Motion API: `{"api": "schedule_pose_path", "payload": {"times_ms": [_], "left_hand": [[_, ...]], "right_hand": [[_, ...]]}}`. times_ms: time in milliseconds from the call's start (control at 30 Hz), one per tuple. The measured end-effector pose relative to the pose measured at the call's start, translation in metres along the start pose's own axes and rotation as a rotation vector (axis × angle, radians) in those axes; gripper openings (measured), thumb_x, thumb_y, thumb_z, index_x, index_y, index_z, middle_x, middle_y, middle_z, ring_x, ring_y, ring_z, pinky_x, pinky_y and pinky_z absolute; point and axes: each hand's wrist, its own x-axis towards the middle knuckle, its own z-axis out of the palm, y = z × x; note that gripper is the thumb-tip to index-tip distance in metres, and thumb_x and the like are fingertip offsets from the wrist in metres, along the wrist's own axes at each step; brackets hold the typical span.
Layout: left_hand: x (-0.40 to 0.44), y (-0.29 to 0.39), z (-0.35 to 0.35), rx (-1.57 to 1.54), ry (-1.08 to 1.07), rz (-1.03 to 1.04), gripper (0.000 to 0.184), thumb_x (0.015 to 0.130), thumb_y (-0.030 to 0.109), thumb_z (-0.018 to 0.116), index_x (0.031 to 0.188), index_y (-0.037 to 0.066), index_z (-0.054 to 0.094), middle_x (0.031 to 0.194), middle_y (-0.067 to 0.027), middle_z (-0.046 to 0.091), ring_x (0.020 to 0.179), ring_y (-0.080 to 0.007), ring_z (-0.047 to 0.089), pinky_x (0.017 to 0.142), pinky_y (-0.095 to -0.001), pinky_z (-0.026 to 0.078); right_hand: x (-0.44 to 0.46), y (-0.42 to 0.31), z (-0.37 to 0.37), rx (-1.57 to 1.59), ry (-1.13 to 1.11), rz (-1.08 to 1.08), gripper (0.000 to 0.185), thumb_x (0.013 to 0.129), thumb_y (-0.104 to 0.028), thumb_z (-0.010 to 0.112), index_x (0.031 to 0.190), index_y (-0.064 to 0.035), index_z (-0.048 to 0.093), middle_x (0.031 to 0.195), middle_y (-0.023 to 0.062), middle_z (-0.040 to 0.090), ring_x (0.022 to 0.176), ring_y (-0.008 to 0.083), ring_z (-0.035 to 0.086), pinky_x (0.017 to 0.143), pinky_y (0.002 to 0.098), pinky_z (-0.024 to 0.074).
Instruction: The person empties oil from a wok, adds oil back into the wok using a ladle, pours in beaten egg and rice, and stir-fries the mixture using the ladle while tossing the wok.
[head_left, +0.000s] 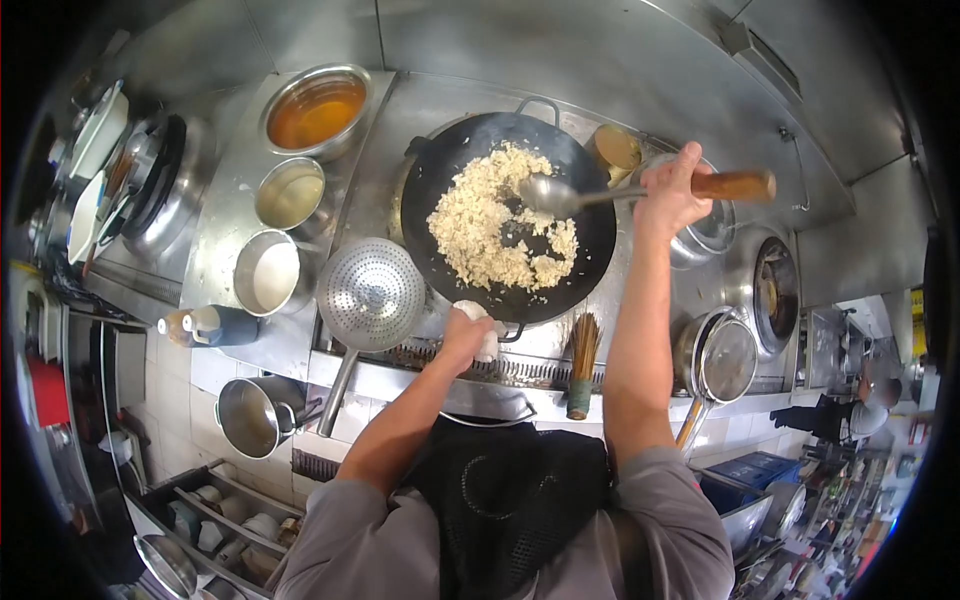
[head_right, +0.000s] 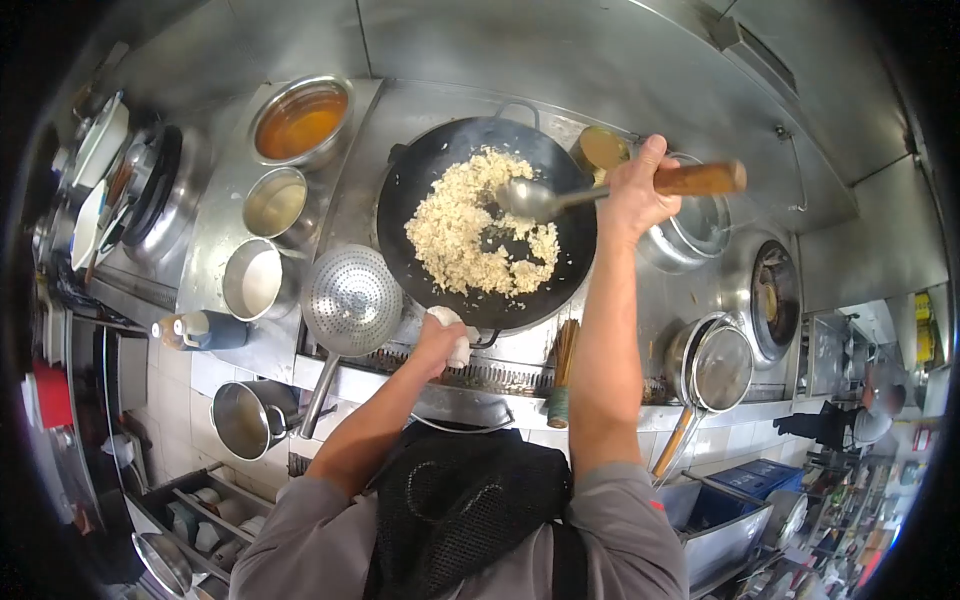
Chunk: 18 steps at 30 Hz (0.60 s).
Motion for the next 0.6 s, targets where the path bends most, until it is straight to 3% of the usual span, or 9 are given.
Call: {"api": "schedule_pose_path", "payload": {"times_ms": [67, 200, 300, 367, 433, 467, 533, 567, 600], "left_hand": [[-0.002, 0.003, -0.001, 0.046, -0.012, -0.09, 0.037, 0.081, -0.004, 0.065, 0.115, -0.002, 0.05, 0.098, -0.0121, 0.063, 0.078, -0.0209, 0.066, 0.062, -0.0347, 0.054], [0.001, -0.008, 0.001, 0.057, 0.051, -0.003, 0.035, 0.082, -0.004, 0.064, 0.114, -0.004, 0.049, 0.099, -0.0139, 0.064, 0.079, -0.0228, 0.066, 0.062, -0.0361, 0.055], [0.011, -0.026, -0.001, 0.04, 0.074, 0.038, 0.03, 0.081, -0.004, 0.065, 0.108, -0.006, 0.054, 0.095, -0.0137, 0.065, 0.078, -0.0225, 0.066, 0.064, -0.0362, 0.054], [0.008, -0.018, -0.002, 0.022, 0.108, 0.038, 0.028, 0.079, -0.003, 0.067, 0.105, -0.008, 0.057, 0.095, -0.0139, 0.066, 0.078, -0.0219, 0.066, 0.065, -0.0362, 0.054], [0.004, -0.012, -0.003, 0.044, -0.096, 0.065, 0.036, 0.081, -0.007, 0.062, 0.115, -0.006, 0.051, 0.098, -0.0141, 0.066, 0.081, -0.0231, 0.068, 0.064, -0.0354, 0.055], [0.008, -0.016, -0.003, 0.041, -0.092, 0.056, 0.036, 0.081, -0.007, 0.062, 0.115, -0.006, 0.051, 0.098, -0.0141, 0.066, 0.081, -0.0231, 0.068, 0.064, -0.0354, 0.055], [0.017, -0.027, -0.007, 0.056, -0.073, 0.091, 0.039, 0.08, -0.009, 0.061, 0.117, -0.006, 0.05, 0.1, -0.0145, 0.067, 0.083, -0.0228, 0.068, 0.064, -0.0353, 0.055], [0.009, -0.021, 0.0, 0.037, 0.022, 0.052, 0.037, 0.085, -0.006, 0.062, 0.119, -0.006, 0.048, 0.104, -0.0149, 0.066, 0.083, -0.022, 0.068, 0.064, -0.0349, 0.056], [0.007, -0.012, 0.004, 0.033, 0.028, 0.048, 0.037, 0.085, -0.006, 0.062, 0.119, -0.006, 0.048, 0.104, -0.0149, 0.066, 0.083, -0.022, 0.068, 0.064, -0.0349, 0.056]], "right_hand": [[-0.02, 0.046, -0.003, 0.033, 0.009, -0.168, 0.039, 0.101, -0.02, 0.066, 0.071, -0.0103, 0.042, 0.053, -0.001, 0.041, 0.041, 0.009, 0.037, 0.039, 0.0319, 0.0342], [-0.05, 0.026, -0.009, 0.063, -0.331, 0.209, 0.039, 0.1, -0.016, 0.066, 0.074, -0.0109, 0.039, 0.053, -0.002, 0.039, 0.042, 0.0086, 0.034, 0.041, 0.0313, 0.0337], [-0.04, -0.022, 0.02, -0.083, -0.341, 0.23, 0.04, 0.1, -0.015, 0.067, 0.071, -0.0118, 0.04, 0.053, -0.0024, 0.039, 0.042, 0.008, 0.033, 0.04, 0.03, 0.0319], [-0.046, -0.028, 0.03, -0.016, -0.308, 0.123, 0.04, 0.1, -0.015, 0.067, 0.07, -0.012, 0.04, 0.053, -0.0027, 0.039, 0.043, 0.0077, 0.033, 0.04, 0.0294, 0.0314], [-0.057, -0.013, 0.029, 0.172, -0.282, 0.012, 0.039, 0.1, -0.015, 0.067, 0.07, -0.0122, 0.042, 0.054, -0.0029, 0.04, 0.043, 0.007, 0.033, 0.04, 0.0287, 0.0309], [-0.07, -0.002, 0.027, 0.22, -0.386, 0.078, 0.042, 0.099, -0.017, 0.069, 0.068, -0.0117, 0.04, 0.055, -0.0041, 0.04, 0.046, 0.0074, 0.037, 0.043, 0.0274, 0.0333], [-0.097, 0.029, 0.011, -0.021, -0.598, 0.136, 0.043, 0.098, -0.02, 0.071, 0.067, -0.0108, 0.044, 0.057, -0.0049, 0.043, 0.051, 0.0066, 0.041, 0.048, 0.0268, 0.0358], [-0.097, 0.02, 0.015, -0.02, -0.599, 0.14, 0.043, 0.098, -0.02, 0.071, 0.067, -0.0108, 0.044, 0.057, -0.0049, 0.043, 0.051, 0.0066, 0.041, 0.048, 0.0268, 0.0358], [-0.093, 0.01, 0.018, -0.174, -0.789, 0.09, 0.042, 0.097, -0.021, 0.072, 0.067, -0.0102, 0.046, 0.058, -0.0054, 0.045, 0.053, 0.0065, 0.042, 0.049, 0.0269, 0.0361]]}}
